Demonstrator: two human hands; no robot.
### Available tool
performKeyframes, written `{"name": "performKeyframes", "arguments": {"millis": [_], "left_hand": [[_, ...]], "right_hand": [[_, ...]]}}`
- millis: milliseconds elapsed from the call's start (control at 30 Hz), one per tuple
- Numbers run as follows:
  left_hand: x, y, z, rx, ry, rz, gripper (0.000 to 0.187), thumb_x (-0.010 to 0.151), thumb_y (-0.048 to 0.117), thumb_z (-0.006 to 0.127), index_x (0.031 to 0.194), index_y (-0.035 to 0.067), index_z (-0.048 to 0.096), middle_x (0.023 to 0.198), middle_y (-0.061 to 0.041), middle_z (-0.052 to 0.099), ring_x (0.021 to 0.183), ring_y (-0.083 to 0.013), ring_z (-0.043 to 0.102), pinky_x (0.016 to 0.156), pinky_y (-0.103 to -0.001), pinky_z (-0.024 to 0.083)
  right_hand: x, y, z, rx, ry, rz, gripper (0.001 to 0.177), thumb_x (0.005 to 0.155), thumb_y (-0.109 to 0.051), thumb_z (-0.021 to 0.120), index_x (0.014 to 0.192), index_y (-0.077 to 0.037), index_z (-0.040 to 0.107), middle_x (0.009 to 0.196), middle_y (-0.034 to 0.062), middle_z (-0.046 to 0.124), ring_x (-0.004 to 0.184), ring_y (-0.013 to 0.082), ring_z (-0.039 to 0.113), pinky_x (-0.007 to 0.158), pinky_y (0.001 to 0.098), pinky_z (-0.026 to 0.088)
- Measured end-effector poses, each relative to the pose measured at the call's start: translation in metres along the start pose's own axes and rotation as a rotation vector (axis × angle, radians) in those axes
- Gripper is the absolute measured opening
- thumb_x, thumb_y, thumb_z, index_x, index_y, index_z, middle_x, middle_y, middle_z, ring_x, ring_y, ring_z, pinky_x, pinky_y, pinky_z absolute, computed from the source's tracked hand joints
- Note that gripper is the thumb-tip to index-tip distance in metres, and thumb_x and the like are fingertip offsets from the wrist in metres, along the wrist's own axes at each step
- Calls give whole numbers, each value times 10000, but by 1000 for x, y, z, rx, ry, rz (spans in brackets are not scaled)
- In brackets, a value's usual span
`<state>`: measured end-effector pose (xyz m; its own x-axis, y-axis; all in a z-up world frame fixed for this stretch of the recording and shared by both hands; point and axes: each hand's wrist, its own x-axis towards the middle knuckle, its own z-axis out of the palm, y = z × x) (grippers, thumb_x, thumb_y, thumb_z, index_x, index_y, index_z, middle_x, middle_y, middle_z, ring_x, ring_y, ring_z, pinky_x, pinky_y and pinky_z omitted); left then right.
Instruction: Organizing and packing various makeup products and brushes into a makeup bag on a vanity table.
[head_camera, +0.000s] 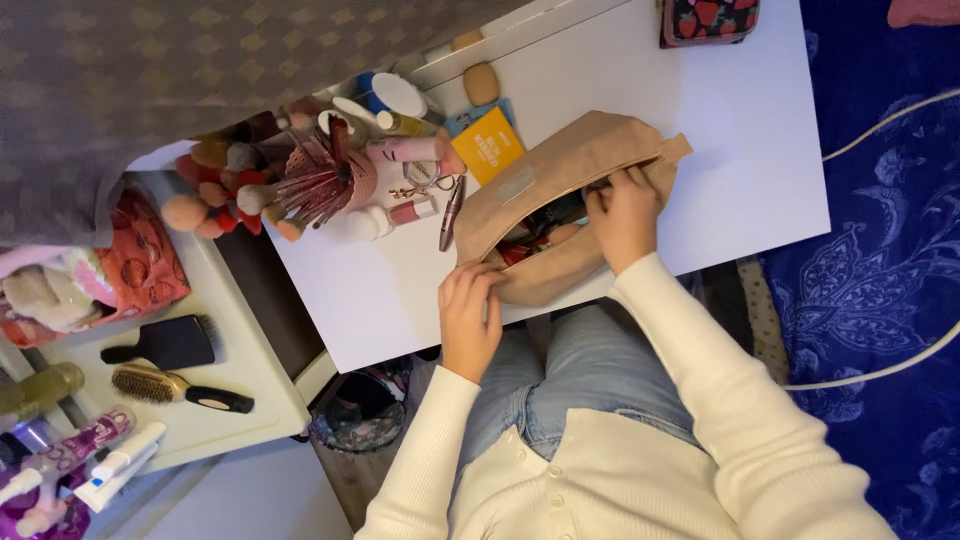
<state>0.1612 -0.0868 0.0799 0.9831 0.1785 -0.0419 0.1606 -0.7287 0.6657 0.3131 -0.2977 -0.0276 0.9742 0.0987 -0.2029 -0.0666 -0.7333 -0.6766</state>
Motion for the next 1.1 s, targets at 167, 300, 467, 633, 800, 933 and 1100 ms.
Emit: {"name": "performKeyframes", "arguments": {"millis": [167,300,467,633,800,933,1100], "left_hand": [[-11,-37,-8,-57,177,-85,299,883,-95,593,956,179,689,958,29,675,1052,-228,637,930,-371,487],[-29,-80,1,-38,241,-163,278,904,-85,579,915,179,665,905,42,671,977,-226,649,910,-361,491],[-53,-108,15,19,172,-327,186,884,-18,640,965,148,660,933,9,651,997,-247,637,901,-396,492],[-62,-131,42,84,73,-402,241,833,145,774,1034,122,643,978,-53,638,1016,-303,628,869,-451,499],[-61,-151,71,154,75,-398,396,758,285,848,1026,95,627,984,-88,609,1017,-338,609,840,-470,513],[-58,-151,71,142,57,-439,333,805,241,834,1004,90,614,954,-64,579,987,-291,609,836,-421,509],[-63,-158,66,-26,33,-561,228,857,223,798,955,68,662,859,-65,626,898,-283,655,797,-407,534]], "right_hand": [[-40,-66,-40,-47,3,-151,97,894,-72,729,973,-128,736,875,70,688,867,336,729,706,415,596],[-71,-103,-43,-79,-137,-231,125,913,-74,688,970,-177,730,870,31,709,821,282,751,698,381,603],[-109,-125,-4,-173,-242,-418,112,913,-116,668,950,-217,702,842,0,682,818,249,745,695,359,598],[-139,-154,25,-177,-370,-520,87,922,-91,657,940,-174,676,831,4,673,811,237,738,707,328,603],[-157,-152,48,-282,-478,-579,78,906,-138,678,968,-185,675,828,17,681,834,259,736,708,372,612],[-157,-153,51,-332,-491,-569,76,916,-158,677,974,-205,664,826,-7,674,851,229,736,731,341,607],[-148,-172,47,-314,-507,-501,92,941,-83,664,984,-155,701,825,27,699,793,230,741,691,327,618]]}}
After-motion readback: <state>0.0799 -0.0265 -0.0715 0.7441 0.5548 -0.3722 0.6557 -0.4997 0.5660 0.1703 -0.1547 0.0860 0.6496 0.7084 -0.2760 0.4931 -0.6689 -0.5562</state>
